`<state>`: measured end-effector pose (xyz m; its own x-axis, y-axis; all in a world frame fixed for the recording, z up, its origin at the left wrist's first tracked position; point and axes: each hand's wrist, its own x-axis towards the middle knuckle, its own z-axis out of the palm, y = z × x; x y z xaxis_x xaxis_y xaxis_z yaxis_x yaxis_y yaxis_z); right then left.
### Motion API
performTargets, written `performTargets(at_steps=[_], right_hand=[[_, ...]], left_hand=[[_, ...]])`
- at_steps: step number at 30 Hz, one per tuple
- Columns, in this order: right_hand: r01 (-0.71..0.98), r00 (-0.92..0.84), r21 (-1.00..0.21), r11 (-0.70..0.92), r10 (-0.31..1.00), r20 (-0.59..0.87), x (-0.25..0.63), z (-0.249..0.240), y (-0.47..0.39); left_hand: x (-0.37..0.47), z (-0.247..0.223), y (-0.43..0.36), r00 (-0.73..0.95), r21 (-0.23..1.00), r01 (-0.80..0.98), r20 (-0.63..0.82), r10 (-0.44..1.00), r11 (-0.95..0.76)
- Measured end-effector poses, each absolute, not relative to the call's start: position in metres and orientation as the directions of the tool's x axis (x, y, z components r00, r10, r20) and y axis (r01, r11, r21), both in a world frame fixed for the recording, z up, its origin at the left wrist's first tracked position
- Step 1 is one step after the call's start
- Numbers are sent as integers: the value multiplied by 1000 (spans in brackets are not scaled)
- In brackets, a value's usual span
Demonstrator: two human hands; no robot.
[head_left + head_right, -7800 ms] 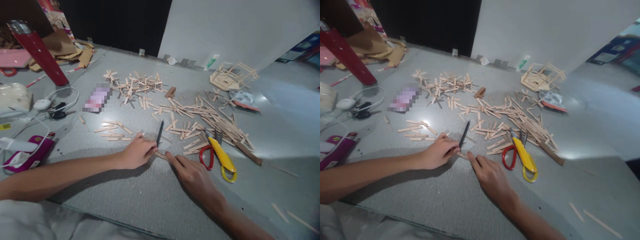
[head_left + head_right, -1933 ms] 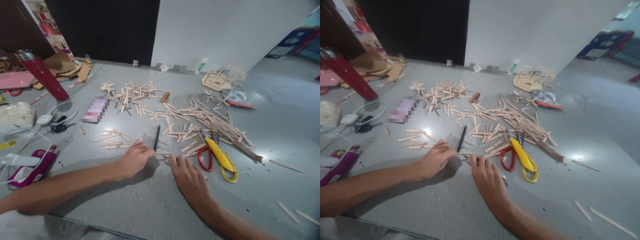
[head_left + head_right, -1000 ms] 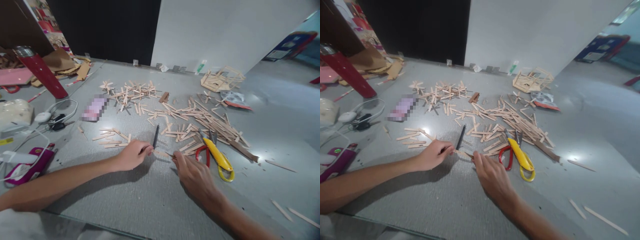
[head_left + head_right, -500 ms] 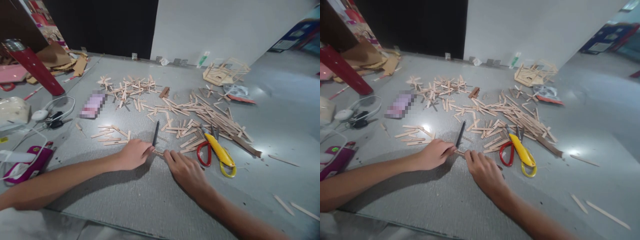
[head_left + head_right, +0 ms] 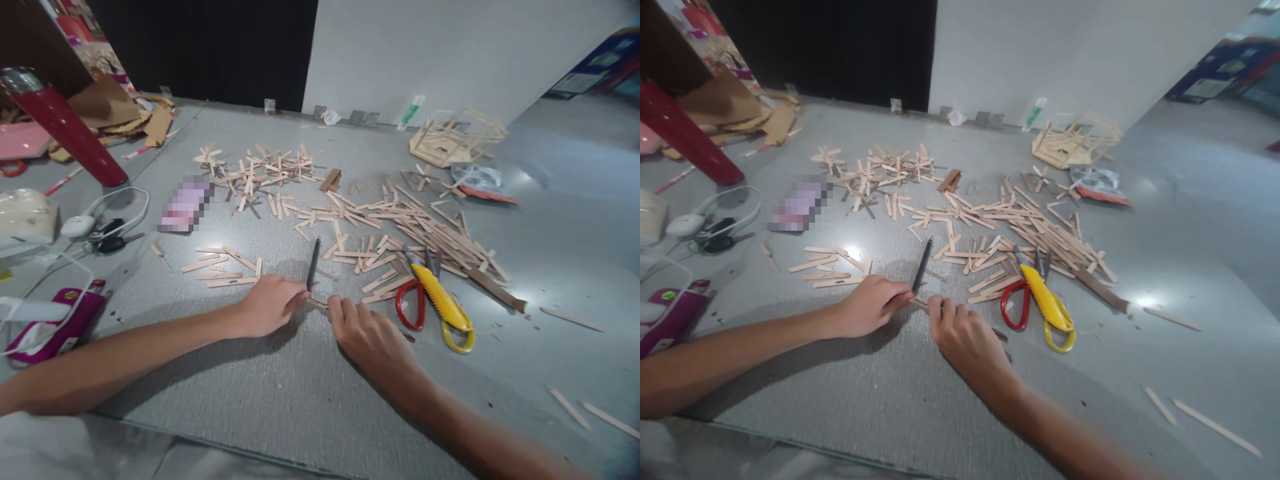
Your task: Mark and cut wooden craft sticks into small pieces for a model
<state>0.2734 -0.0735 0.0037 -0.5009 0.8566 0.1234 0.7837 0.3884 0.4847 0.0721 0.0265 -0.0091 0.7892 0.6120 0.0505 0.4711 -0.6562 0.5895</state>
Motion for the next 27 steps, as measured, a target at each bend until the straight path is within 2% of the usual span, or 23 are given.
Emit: performTargets(at_steps=[13,27], right_hand=[[809,-365,465,361,927,-83,257,22,-68],[791,-359,534,298,933,12,260,7,-77]], left_hand=[[69,-16,20,774,588,474,75,628,-655],[67,-17,22,789,628,442,67,611,-640]])
